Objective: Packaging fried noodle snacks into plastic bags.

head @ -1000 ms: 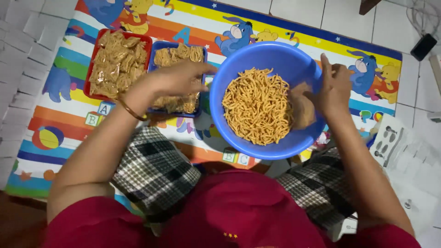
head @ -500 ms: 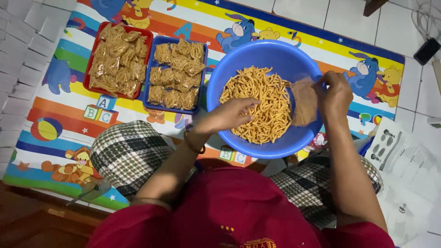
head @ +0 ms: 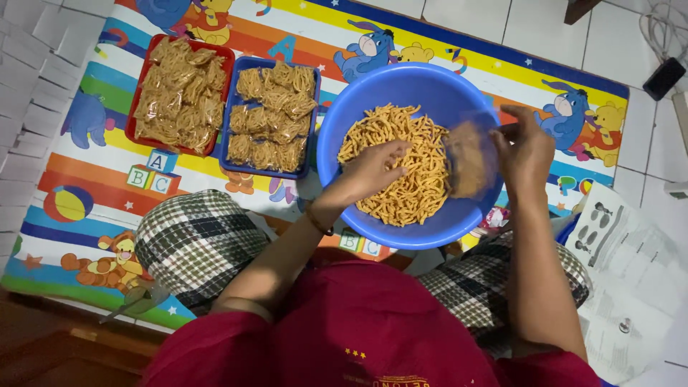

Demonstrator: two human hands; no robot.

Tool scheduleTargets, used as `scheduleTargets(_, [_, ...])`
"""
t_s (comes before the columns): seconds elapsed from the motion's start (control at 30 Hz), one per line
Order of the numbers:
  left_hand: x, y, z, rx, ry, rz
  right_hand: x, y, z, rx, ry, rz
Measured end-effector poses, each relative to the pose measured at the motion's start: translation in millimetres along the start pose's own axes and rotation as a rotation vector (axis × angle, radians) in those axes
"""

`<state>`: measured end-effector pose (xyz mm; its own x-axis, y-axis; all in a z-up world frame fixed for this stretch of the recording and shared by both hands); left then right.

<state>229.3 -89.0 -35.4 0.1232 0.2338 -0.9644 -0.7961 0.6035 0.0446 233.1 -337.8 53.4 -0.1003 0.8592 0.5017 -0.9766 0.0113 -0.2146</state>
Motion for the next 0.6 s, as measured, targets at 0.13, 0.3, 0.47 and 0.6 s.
scheduleTargets(0.13, [-24.8,-6.4,1.1,-0.078,0.123,-0.03,-12.8,-1.7,-4.9,0.052,-0.53,-0.056])
scheduleTargets(0.3, [-15.4,-30.6,-14.2,-0.19,0.456,-0.083,8.6,7.1,-40.2,0.168,-0.847,-0.151])
scheduleTargets(0.47, [20.3,-40.1,-18.1,-0.327,0.721,-0.103,13.5,10.3,-58.1,0.227,-0.828,-0.136])
scheduleTargets(0.6, [25.4,-39.9,-19.0,-0.466,0.613,-0.071,-2.1,8.5,-66.0,0.187,-0.769,-0.104])
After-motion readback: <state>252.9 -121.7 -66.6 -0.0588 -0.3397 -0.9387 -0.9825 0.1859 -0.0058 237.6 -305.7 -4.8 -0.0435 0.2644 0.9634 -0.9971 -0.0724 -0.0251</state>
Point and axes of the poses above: each hand's wrist, its own y-axis away from the middle knuckle, its own z-axis out of the back of the hand, x = y × z, the point moved 9 cm from there along -y, towards the middle knuckle, and after that the axes turned 5 degrees about x, right-handed, at the moved point
